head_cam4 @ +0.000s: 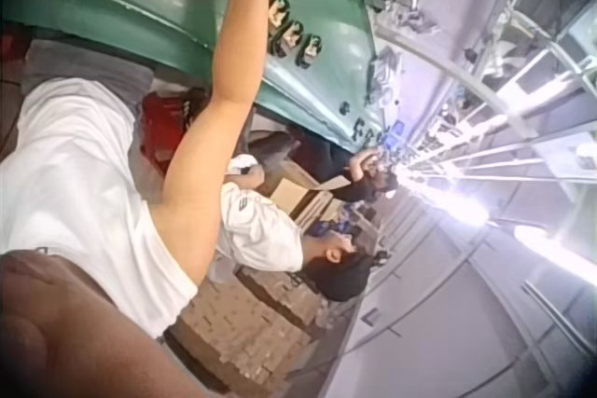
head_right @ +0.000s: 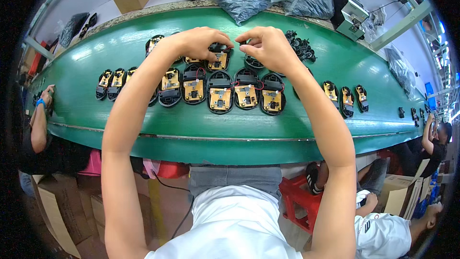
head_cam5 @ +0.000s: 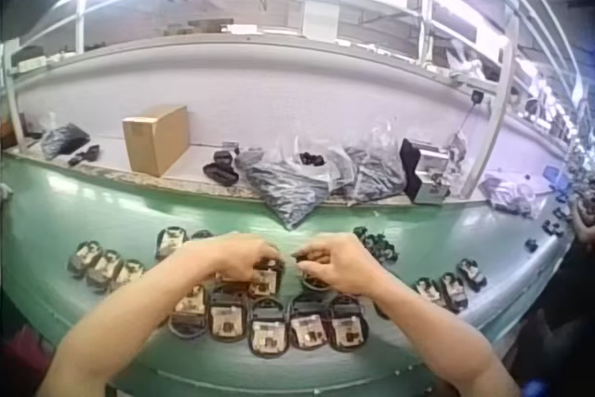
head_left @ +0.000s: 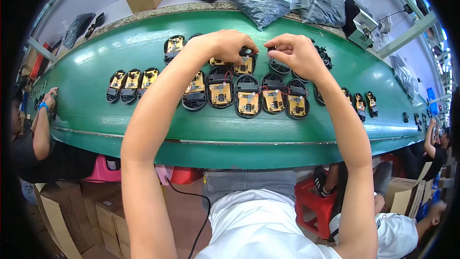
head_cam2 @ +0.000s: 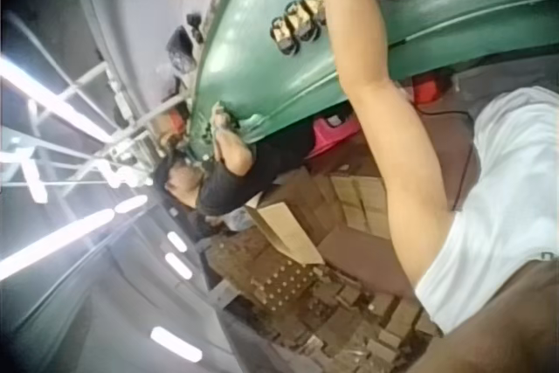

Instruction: Assembling electronic devices by inserting small plastic components into their housings on a production line

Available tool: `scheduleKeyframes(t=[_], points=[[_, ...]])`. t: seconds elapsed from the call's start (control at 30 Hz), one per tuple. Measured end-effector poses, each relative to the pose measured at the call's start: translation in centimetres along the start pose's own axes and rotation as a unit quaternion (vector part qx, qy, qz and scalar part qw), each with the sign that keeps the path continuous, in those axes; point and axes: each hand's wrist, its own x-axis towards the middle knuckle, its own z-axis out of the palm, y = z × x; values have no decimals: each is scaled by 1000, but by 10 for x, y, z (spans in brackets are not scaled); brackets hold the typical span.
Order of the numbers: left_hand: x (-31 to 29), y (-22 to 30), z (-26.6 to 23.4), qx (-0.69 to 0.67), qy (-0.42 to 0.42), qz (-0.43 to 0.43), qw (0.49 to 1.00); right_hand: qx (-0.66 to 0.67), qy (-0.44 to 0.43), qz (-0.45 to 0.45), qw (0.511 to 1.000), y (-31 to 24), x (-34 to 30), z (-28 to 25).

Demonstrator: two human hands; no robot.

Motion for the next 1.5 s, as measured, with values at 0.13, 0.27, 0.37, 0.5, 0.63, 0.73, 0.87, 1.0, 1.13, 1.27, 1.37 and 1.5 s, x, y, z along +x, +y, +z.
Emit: scheduleKeyframes(t=[0.13,0.27,0.37,0.5,0.63,0.73,0.87,1.0,1.13,1.27,1.37,1.5], points=[[13,11,-17,130,3,-64,990,-11,6,38,999,6,-10,-8],[14,6,-7,231,71,-168,956,1,33,61,998,0,-14,-6],[19,18,4,182,121,-185,958,-16,72,44,996,10,-12,-13],[9,25,-13,84,211,-202,953,-26,48,54,997,3,1,-9],[10,-11,0,-51,251,-153,954,-73,55,-29,995,16,38,12],[17,-8,12,-82,224,-180,954,-74,51,-53,995,26,57,27],[20,-6,21,-102,252,-206,940,-85,40,-58,994,36,74,33],[22,-5,30,-104,287,-214,928,-65,23,-79,995,38,76,31],[21,-12,35,-113,307,-196,925,-49,28,-66,996,37,78,32],[25,-10,35,-126,309,-184,925,-36,16,-45,998,51,77,29],[22,-15,39,-108,319,-178,925,-119,-13,-51,991,37,81,29],[20,-19,41,-120,334,-164,921,-205,-75,-85,972,25,90,21]])
